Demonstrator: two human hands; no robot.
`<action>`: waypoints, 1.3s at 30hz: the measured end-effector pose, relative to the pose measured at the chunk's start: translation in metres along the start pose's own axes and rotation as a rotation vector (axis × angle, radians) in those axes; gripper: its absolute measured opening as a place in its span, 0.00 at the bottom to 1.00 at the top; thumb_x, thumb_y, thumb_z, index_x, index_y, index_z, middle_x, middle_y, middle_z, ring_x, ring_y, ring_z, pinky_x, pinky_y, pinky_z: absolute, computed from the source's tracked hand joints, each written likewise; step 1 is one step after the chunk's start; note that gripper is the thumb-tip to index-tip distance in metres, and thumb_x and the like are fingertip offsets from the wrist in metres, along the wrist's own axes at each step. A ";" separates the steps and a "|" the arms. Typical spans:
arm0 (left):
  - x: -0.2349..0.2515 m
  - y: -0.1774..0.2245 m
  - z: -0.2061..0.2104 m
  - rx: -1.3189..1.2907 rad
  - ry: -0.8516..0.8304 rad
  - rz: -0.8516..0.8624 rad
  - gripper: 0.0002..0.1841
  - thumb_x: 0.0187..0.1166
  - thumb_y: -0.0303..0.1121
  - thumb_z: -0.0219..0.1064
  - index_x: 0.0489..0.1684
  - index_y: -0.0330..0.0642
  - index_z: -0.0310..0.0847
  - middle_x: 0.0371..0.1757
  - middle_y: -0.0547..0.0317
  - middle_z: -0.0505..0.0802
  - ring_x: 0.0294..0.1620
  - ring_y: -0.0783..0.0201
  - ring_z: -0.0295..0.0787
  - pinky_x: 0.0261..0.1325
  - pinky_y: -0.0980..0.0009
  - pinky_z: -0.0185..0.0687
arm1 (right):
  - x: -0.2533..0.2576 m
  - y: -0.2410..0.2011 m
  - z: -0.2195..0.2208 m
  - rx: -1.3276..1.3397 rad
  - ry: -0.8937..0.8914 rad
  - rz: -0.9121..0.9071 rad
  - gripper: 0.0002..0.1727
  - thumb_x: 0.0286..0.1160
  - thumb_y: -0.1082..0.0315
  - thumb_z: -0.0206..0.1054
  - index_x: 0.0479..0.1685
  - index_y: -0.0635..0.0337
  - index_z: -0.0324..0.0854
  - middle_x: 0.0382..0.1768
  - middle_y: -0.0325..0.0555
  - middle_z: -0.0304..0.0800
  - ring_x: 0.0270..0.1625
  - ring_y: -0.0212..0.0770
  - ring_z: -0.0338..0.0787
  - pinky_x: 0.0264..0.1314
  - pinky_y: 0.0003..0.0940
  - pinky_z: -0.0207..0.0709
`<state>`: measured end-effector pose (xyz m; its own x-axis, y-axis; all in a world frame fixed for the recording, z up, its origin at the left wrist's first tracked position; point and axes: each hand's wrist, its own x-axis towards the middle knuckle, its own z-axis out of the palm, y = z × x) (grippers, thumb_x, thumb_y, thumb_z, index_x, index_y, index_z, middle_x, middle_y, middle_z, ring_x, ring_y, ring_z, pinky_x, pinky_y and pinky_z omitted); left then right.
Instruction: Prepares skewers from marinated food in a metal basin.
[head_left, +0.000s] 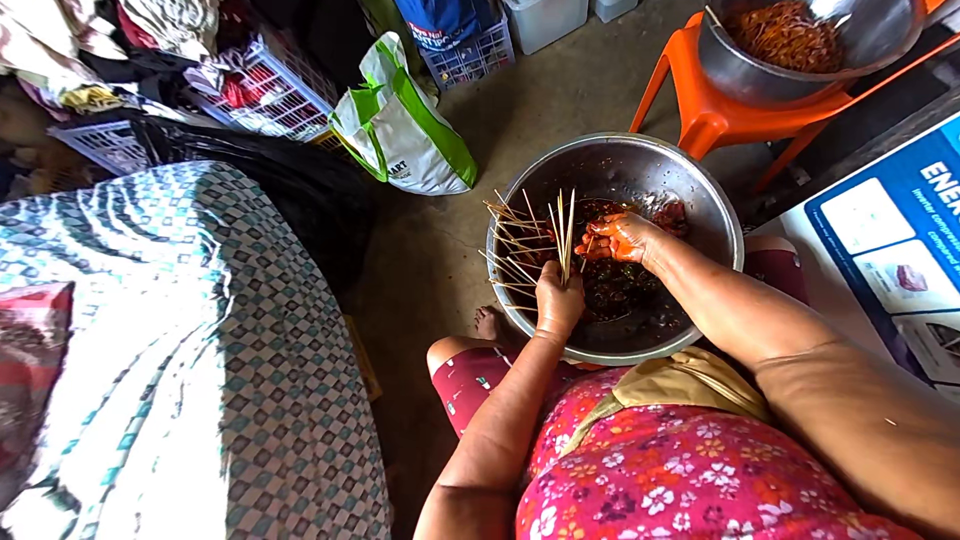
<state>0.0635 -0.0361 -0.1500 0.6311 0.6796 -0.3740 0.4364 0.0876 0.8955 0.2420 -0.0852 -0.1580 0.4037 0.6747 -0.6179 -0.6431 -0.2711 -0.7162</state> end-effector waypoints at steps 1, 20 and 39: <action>-0.001 0.001 0.000 0.103 0.015 0.019 0.10 0.81 0.23 0.62 0.57 0.32 0.75 0.27 0.52 0.86 0.23 0.62 0.85 0.31 0.64 0.85 | -0.001 0.002 0.003 -0.027 -0.012 0.008 0.08 0.91 0.72 0.51 0.57 0.65 0.71 0.36 0.48 0.85 0.35 0.45 0.92 0.45 0.41 0.91; 0.004 0.005 -0.004 0.256 0.102 0.040 0.12 0.82 0.25 0.63 0.60 0.32 0.76 0.33 0.48 0.89 0.28 0.57 0.89 0.38 0.58 0.88 | 0.040 -0.002 -0.047 -1.007 0.345 -0.260 0.13 0.73 0.73 0.69 0.54 0.67 0.88 0.56 0.66 0.90 0.62 0.64 0.88 0.67 0.68 0.77; 0.008 0.003 -0.004 0.248 0.050 0.036 0.12 0.81 0.26 0.63 0.59 0.32 0.76 0.29 0.51 0.88 0.26 0.60 0.88 0.36 0.61 0.87 | 0.051 0.010 -0.046 -1.412 0.146 -0.049 0.16 0.66 0.66 0.77 0.46 0.70 0.86 0.50 0.69 0.89 0.57 0.67 0.89 0.58 0.72 0.79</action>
<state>0.0670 -0.0274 -0.1496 0.6191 0.7148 -0.3252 0.5624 -0.1145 0.8189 0.2856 -0.0847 -0.2119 0.5247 0.6512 -0.5483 0.5180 -0.7553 -0.4015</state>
